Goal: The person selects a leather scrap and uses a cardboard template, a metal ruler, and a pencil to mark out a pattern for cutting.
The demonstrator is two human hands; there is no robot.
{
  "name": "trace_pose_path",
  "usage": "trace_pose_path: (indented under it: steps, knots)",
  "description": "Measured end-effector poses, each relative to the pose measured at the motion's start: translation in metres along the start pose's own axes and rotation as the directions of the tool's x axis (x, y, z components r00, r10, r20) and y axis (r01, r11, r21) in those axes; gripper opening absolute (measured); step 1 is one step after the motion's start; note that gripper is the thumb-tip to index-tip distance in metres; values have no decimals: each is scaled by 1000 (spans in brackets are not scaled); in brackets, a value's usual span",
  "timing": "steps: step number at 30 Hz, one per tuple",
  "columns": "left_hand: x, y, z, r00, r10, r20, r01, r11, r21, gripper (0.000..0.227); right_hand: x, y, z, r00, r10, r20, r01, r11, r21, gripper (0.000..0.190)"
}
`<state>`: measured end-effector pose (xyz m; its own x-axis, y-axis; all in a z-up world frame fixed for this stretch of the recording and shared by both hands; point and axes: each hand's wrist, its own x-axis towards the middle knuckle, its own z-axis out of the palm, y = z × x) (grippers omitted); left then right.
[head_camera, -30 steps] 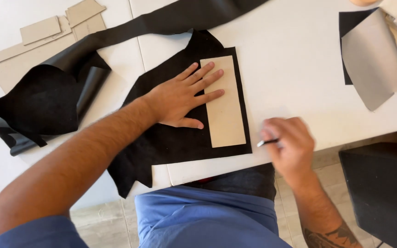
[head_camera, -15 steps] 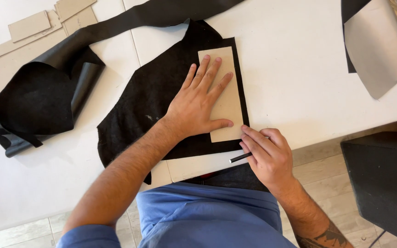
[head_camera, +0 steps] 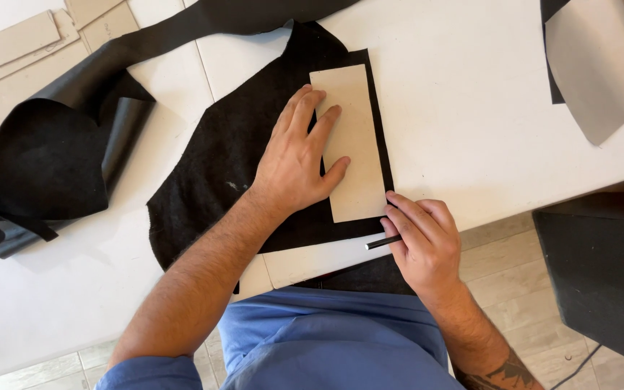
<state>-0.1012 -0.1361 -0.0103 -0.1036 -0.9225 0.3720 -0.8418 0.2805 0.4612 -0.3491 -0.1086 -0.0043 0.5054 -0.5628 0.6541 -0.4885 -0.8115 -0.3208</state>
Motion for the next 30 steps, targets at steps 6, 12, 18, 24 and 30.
trace_pose_path:
  steps: [6, 12, 18, 24, 30]
  knots:
    - [0, 3, -11, 999, 9, 47, -5, 997, -76, 71, 1, -1, 0, 1000, 6, 4, -7, 1000, 8, 11]
    - [1, 1, -28, 983, 41, 178, -6, 981, -193, 92, -2, 2, -1, 999, 40, 26, -40, 999, 8, 12]
    - [0, 2, -29, 969, 22, 247, 17, 988, -154, 99, -1, 8, -2, 998, 42, 39, -43, 999, 5, 10]
    - [1, 1, -25, 961, 25, 276, -7, 998, -64, 99, -2, 11, -1, 998, 41, 57, -42, 999, 12, 9]
    - [2, 6, -25, 929, 33, 368, -86, 988, 131, 117, 2, 13, -3, 995, 42, 94, -40, 999, -20, 13]
